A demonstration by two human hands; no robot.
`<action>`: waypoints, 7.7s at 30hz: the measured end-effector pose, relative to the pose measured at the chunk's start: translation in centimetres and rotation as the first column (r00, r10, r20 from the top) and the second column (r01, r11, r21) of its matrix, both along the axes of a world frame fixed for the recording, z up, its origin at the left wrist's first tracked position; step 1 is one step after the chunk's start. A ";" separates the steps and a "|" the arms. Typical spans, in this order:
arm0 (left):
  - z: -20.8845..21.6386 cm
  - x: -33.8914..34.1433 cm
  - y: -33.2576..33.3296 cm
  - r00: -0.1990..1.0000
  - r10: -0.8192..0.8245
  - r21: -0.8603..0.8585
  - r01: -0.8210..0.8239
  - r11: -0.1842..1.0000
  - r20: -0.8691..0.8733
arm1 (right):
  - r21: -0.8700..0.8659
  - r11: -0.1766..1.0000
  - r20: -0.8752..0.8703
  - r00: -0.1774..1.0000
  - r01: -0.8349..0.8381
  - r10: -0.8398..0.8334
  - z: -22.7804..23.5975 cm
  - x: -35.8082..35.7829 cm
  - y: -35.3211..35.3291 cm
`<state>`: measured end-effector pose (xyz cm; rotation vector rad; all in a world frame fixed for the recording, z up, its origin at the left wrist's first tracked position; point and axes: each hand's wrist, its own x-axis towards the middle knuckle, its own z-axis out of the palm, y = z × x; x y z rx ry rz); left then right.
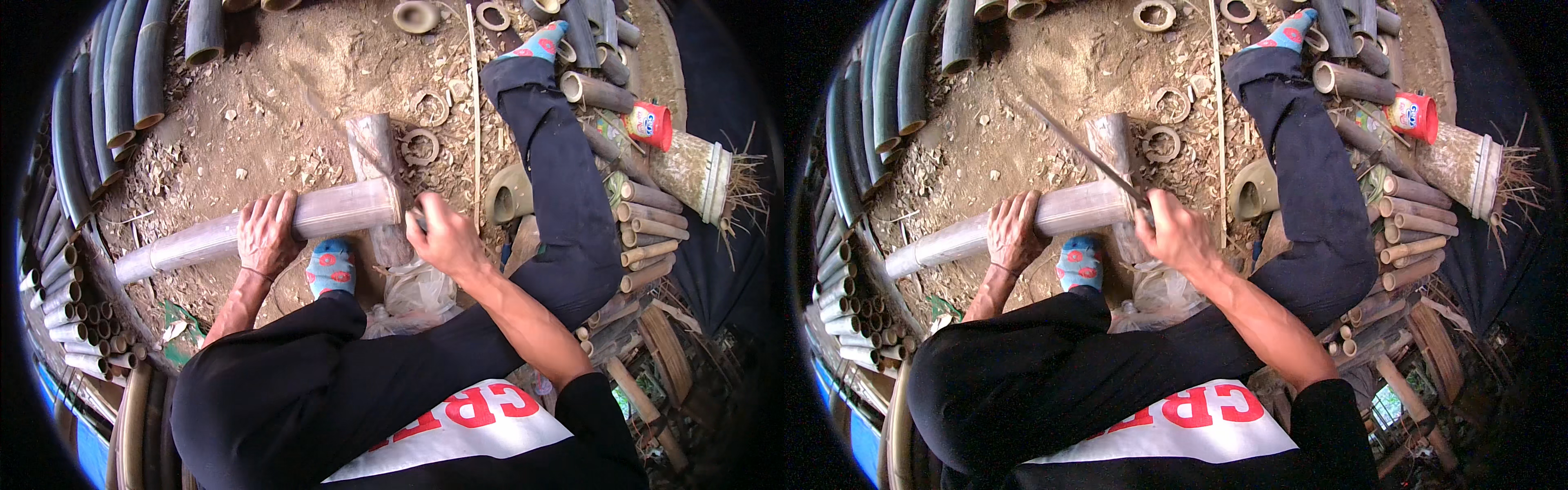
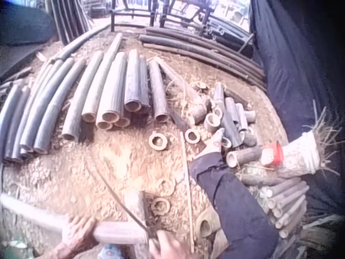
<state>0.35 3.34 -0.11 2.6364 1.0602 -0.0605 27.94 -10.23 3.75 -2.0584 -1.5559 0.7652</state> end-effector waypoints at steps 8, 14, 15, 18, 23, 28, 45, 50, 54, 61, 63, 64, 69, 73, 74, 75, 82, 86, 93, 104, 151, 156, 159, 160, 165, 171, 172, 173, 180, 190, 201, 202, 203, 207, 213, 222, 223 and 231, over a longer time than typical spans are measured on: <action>-0.2 -0.4 -0.1 1.000 0.001 0.035 -0.002 0.999 0.027 | 0.336 0.940 -0.199 0.980 0.067 0.001 3.4 -0.7 1.7; -0.3 0.3 0.3 0.998 0.011 0.119 -0.019 0.993 0.062 | -0.181 0.984 -0.197 0.980 -0.002 -0.034 0.0 1.7 1.6; -0.2 -0.3 -0.5 0.999 0.010 0.086 -0.014 0.996 0.046 | -0.152 0.988 -0.278 0.958 0.035 -0.077 1.5 0.5 0.9; -0.2 -0.6 -0.8 0.998 0.006 0.094 -0.011 0.995 0.059 | 0.262 0.964 -0.200 0.980 0.043 0.010 2.8 -0.6 1.5; -0.1 -0.1 -0.6 0.998 -0.004 0.070 0.000 0.998 0.059 | -0.327 0.945 -0.117 0.993 -0.023 -0.016 -0.4 1.3 0.3; -0.4 -0.5 -0.8 0.997 0.011 0.120 -0.020 0.993 0.070 | 0.313 0.948 -0.217 0.976 0.061 0.008 3.5 -0.8 2.0; 0.3 0.6 -1.7 0.997 0.061 0.153 -0.066 0.986 0.037 | -0.374 0.928 -0.106 0.993 0.006 -0.049 -1.0 1.9 1.0; 2.1 1.5 4.9 0.985 -0.077 -0.555 -0.021 0.832 -0.153 | -0.325 0.942 -0.148 0.980 0.080 -0.134 -1.3 1.1 -0.8; 2.0 1.9 3.7 0.991 -0.107 -0.405 0.065 0.912 -0.081 | -0.157 0.980 -0.218 0.964 0.119 -0.152 1.6 0.2 -0.1; 1.8 1.7 3.3 0.991 -0.067 -0.423 0.011 0.906 -0.119 | 0.275 0.960 -0.097 0.995 0.053 -0.027 2.5 -0.6 0.4; 1.3 1.7 3.0 0.996 -0.050 -0.383 0.021 0.924 -0.067 | -0.379 0.925 0.025 0.999 0.034 -0.026 -0.8 0.6 0.0; 1.2 1.5 2.9 0.998 -0.041 -0.361 0.023 0.932 -0.043 | -0.302 0.953 -0.071 0.996 0.037 -0.061 -0.9 0.8 -0.9; 1.4 0.9 2.2 0.995 -0.022 -0.318 -0.009 0.948 -0.095 | 0.234 0.965 -0.256 0.965 0.118 -0.057 4.6 -1.1 1.9; 1.2 1.3 1.1 0.998 -0.024 -0.209 0.013 0.978 -0.050 | -0.094 0.995 0.060 0.997 -0.033 0.039 -0.4 0.3 -0.7; 1.2 1.3 1.1 0.998 -0.020 -0.204 0.008 0.979 -0.059 | -0.195 0.981 -0.058 0.998 -0.008 -0.004 0.0 0.6 -0.2; 1.2 1.3 1.1 0.998 -0.017 -0.198 0.003 0.980 -0.069 | -0.297 0.955 -0.170 0.984 0.005 -0.058 0.4 0.8 0.2; 0.7 0.8 0.6 0.999 -0.005 -0.142 -0.001 0.990 -0.040 | 0.376 0.923 -0.153 0.988 0.077 -0.020 2.0 -0.7 0.5; 0.9 1.6 0.8 1.000 -0.024 -0.117 0.023 0.993 -0.012 | -0.303 0.952 -0.160 0.982 0.051 -0.103 -0.6 2.0 -0.4; 0.1 0.2 -1.0 1.000 -0.003 0.043 0.002 0.999 0.024 | 0.304 0.949 -0.169 0.985 0.085 -0.034 2.0 -0.4 0.3; -0.4 -0.1 -1.5 1.000 0.004 0.091 -0.006 0.996 0.027 | 0.185 0.983 -0.102 0.995 0.018 0.001 0.7 -0.2 0.2; -0.4 -0.5 -2.3 0.998 0.060 0.054 -0.060 0.997 0.000 | -0.048 0.995 -0.275 0.956 0.089 -0.099 3.0 -0.5 1.3; -0.4 0.2 -2.7 0.996 0.052 0.175 -0.064 0.982 0.074 | -0.036 0.999 -0.057 0.998 0.017 -0.019 0.6 -0.1 0.1; -1.1 -0.4 -3.3 0.995 0.061 0.217 -0.078 0.973 0.083 | -0.233 0.973 -0.102 0.994 0.005 -0.030 -0.4 1.3 0.5; -1.5 -0.3 -3.1 0.993 0.066 0.257 -0.089 0.962 0.096 | -0.167 0.986 -0.166 0.985 0.014 -0.042 1.0 1.2 1.6; -1.2 -0.5 -3.8 0.991 0.089 0.224 -0.110 0.968 0.104 | 0.363 0.928 -0.163 0.986 0.084 -0.026 2.5 -1.0 1.1; 1.5 0.3 -2.4 0.997 0.057 -0.062 -0.060 0.996 -0.050 | -0.259 0.963 -0.209 0.969 0.079 -0.136 1.0 0.1 -0.5; 2.1 0.1 -0.6 0.996 0.019 -0.246 -0.039 0.969 -0.083 | -0.213 0.972 -0.218 0.965 0.100 -0.147 1.2 0.0 -0.7; 2.3 -0.4 1.1 0.993 -0.021 -0.418 -0.029 0.908 -0.115 | -0.171 0.980 -0.231 0.963 0.099 -0.138 1.3 -0.1 -0.7; 1.7 2.2 4.6 0.968 -0.132 -0.709 -0.059 0.703 -0.211 | -0.030 0.997 -0.061 0.996 0.071 -0.072 1.2 -0.1 -1.7; 2.2 2.3 3.4 0.968 -0.062 -0.629 -0.108 0.770 -0.241 | 0.017 1.000 -0.028 1.000 0.003 -0.002 1.2 -0.3 -0.6; 2.1 2.1 3.5 0.972 -0.058 -0.621 -0.099 0.778 -0.228 | 0.080 0.997 0.005 1.000 -0.016 0.016 0.6 0.0 -0.3; 2.0 2.1 3.4 0.977 -0.059 -0.621 -0.084 0.779 -0.205 | -0.125 0.992 -0.061 0.998 0.017 -0.024 0.4 0.7 -0.3; 2.0 1.9 3.1 0.980 -0.055 -0.622 -0.077 0.780 -0.191 | -0.327 0.945 -0.127 0.989 0.028 -0.073 0.8 0.8 0.2; 2.0 1.7 3.2 0.965 -0.061 -0.600 -0.107 0.793 -0.253 | 0.060 0.994 -0.222 0.972 0.095 -0.080 3.7 -0.6 1.1; 1.8 1.9 2.5 0.976 -0.007 -0.570 -0.122 0.812 -0.219 | -0.426 0.903 -0.071 0.993 0.051 -0.090 -0.8 1.3 0.0; 1.2 0.7 -0.9 0.996 0.075 -0.258 -0.082 0.963 -0.039 | 0.315 0.947 -0.151 0.988 0.064 -0.017 3.2 -0.4 0.7; 1.1 0.9 -1.1 0.997 0.069 -0.265 -0.077 0.961 -0.042 | 0.236 0.971 -0.082 0.996 0.041 -0.022 1.2 0.0 -0.3; 0.7 0.8 -1.5 0.996 0.092 -0.144 -0.094 0.985 -0.018 | 0.277 0.951 -0.234 0.970 0.137 -0.072 4.0 -0.1 1.5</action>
